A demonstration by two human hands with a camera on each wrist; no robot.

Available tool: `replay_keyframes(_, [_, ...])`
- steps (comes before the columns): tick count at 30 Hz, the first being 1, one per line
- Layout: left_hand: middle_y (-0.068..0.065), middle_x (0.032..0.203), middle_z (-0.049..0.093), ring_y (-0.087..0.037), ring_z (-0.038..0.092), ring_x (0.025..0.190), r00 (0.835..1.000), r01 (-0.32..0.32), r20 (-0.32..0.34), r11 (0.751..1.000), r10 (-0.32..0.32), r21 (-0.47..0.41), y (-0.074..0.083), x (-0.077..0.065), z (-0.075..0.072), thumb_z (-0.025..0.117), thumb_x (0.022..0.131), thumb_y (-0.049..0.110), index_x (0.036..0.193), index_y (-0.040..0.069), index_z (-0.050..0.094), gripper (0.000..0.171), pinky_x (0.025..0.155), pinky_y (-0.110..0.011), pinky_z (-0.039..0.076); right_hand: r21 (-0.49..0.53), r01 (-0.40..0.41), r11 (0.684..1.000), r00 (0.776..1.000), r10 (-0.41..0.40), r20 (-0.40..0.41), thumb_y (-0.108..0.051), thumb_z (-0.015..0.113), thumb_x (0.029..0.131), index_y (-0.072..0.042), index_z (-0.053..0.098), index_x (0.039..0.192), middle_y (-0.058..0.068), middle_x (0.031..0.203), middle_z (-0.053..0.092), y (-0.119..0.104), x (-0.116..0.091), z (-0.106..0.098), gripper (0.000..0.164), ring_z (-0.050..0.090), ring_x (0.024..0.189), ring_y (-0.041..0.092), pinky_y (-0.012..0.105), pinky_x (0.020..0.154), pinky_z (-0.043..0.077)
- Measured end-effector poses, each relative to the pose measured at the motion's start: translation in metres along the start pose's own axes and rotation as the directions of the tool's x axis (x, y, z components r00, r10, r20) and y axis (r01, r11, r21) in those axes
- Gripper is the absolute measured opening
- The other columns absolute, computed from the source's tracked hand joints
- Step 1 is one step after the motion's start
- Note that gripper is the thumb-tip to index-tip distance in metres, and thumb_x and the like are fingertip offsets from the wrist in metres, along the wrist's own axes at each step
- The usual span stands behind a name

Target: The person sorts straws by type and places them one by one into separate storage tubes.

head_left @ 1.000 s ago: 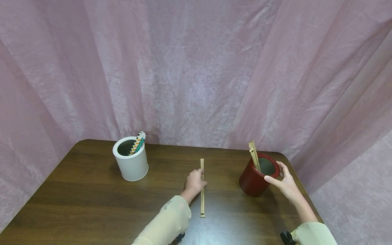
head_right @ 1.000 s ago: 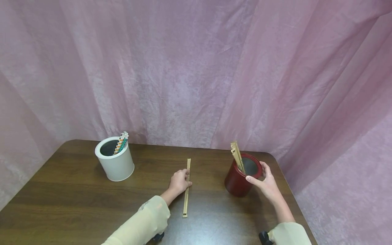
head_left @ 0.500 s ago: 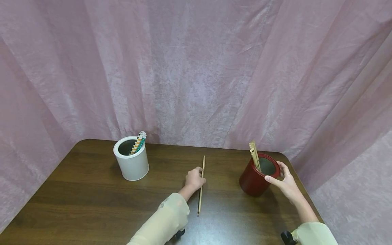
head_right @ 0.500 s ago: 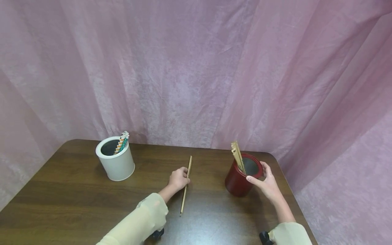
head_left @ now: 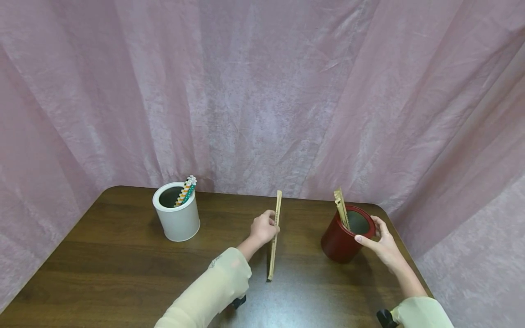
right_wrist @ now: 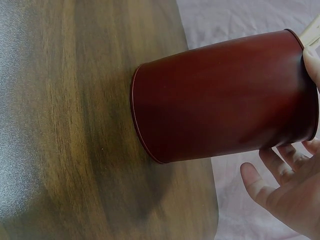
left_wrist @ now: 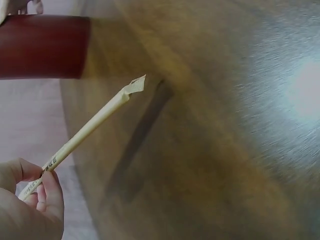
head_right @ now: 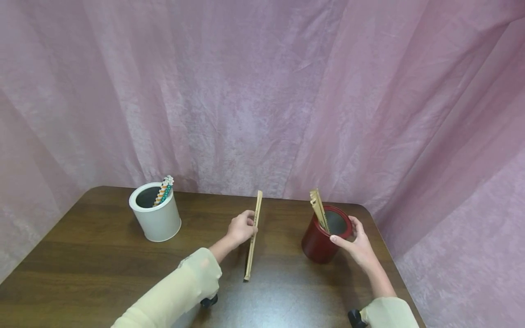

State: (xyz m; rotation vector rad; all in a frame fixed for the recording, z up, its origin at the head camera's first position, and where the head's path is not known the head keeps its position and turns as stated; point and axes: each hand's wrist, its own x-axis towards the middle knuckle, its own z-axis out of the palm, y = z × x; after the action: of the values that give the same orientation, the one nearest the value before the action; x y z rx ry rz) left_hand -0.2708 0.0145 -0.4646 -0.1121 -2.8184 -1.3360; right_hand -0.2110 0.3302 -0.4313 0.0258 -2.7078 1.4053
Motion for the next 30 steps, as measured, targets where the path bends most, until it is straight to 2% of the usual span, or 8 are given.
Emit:
replay_keyframes(11, [-0.005,0.088,0.063,-0.017,0.057,0.071,0.998,0.017,0.054,0.993,-0.011,-0.114,0.033,0.007,-0.021,0.066,0.072,0.01,0.112,0.008,0.054,0.042,0.061,-0.027,0.044,0.013,-0.001,1.0,1.0,0.001,0.003,-0.019,0.062,0.082,0.0,0.013,0.137,0.02,0.134,0.031,0.001,0.0,0.0,0.077,0.032,0.115,0.027,0.042,0.087,0.035])
replay_keyframes(14, [-0.007,0.091,0.061,-0.017,0.059,0.069,0.997,0.025,0.077,0.983,-0.011,-0.183,0.043,0.009,-0.025,0.065,0.074,0.008,0.112,0.007,0.053,0.04,0.058,-0.024,0.048,0.019,-0.002,1.0,1.0,0.002,0.007,-0.019,0.062,0.082,0.0,0.012,0.138,0.021,0.134,0.031,0.002,0.001,0.001,0.077,0.032,0.115,0.028,0.045,0.088,0.034])
replay_keyframes(16, [-0.008,0.091,0.06,-0.017,0.06,0.067,0.996,0.034,0.09,0.969,-0.012,-0.245,0.049,0.01,-0.027,0.064,0.075,0.006,0.112,0.006,0.053,0.039,0.058,-0.023,0.05,0.019,-0.003,1.0,1.0,0.003,0.01,-0.019,0.062,0.082,0.0,0.011,0.138,0.021,0.134,0.03,0.003,0.001,0.001,0.078,0.031,0.115,0.029,0.047,0.088,0.034])
replay_keyframes(21, [-0.011,0.092,0.056,-0.016,0.057,0.066,0.991,0.045,0.132,0.913,0.009,-0.405,0.067,0.014,-0.035,0.061,0.074,-0.001,0.109,0.004,0.051,0.037,0.06,-0.026,0.053,0.017,-0.006,1.0,1.0,0.006,0.013,-0.019,0.062,0.082,0.0,0.011,0.138,0.021,0.135,0.03,0.005,0.001,0.001,0.078,0.032,0.114,0.027,0.048,0.089,0.033])
replay_keyframes(30, [-0.008,0.091,0.052,-0.015,0.057,0.069,0.984,0.003,0.151,0.849,0.09,-0.528,0.103,0.017,-0.051,0.06,0.076,-0.002,0.108,0.003,0.049,0.034,0.06,-0.024,0.052,0.018,-0.008,1.0,1.0,0.008,0.009,-0.019,0.062,0.082,-0.001,0.011,0.138,0.02,0.135,0.029,0.003,0.001,0.0,0.079,0.033,0.113,0.024,0.044,0.088,0.034])
